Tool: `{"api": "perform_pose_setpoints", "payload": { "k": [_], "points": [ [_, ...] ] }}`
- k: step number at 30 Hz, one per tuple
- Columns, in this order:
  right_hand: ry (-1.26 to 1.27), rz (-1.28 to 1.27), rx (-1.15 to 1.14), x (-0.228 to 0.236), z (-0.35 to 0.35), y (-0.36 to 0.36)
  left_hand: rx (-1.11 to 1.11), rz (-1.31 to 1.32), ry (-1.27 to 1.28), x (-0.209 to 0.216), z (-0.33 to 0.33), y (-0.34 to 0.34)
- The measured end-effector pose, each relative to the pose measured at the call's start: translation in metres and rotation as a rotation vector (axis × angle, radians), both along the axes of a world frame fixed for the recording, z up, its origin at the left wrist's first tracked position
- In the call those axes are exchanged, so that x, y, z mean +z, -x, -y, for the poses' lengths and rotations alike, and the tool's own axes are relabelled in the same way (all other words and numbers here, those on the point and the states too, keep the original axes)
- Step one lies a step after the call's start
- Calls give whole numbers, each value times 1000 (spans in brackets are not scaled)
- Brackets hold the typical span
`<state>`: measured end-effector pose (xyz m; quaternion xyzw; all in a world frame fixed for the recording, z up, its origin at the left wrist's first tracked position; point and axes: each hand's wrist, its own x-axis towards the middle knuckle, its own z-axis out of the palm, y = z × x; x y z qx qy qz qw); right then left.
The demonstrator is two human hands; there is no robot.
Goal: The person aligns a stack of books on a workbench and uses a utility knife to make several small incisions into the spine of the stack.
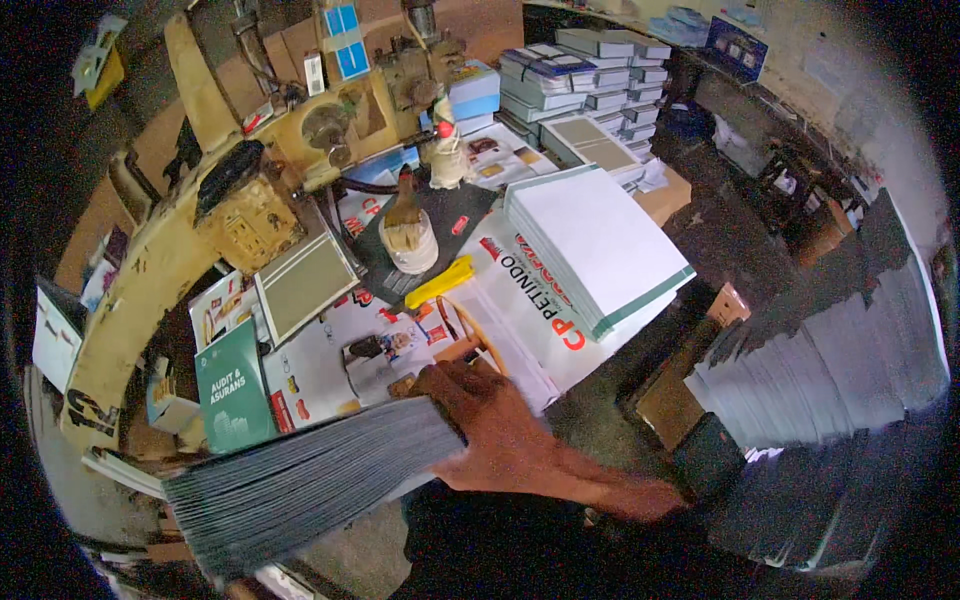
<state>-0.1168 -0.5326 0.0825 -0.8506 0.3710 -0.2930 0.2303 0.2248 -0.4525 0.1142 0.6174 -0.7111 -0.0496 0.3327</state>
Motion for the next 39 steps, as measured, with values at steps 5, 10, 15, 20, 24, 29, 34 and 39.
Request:
{"api": "perform_pose_setpoints", "payload": {
  "k": [5,10,15,20,24,29,34,39],
  "points": [
    [-407,516,-24,-31,13,-18,39,-14,192,31,2,-10],
    [-564,509,-78,-110,14,-32,112,-378,111,-9,-15,9],
    [-274,202,43,-185,34,5,-79,-532,52,-85,-7,71],
    [-115,172,-95,-132,36,-27,-46,-789,-147,-122,-6,67],
    [24,70,-210,-143,33,-1,-52,-131,134,-124,-18,59],
    [104,34,-187,-160,27,-7,141,-554,238,-130,6,68],
    [198,-25,-162,-163,32,2,98,-759,179,-87,1,75],
    [-199,173,-169,-129,19,-20,157,-842,-147,-56,1,79]
  ]
}}
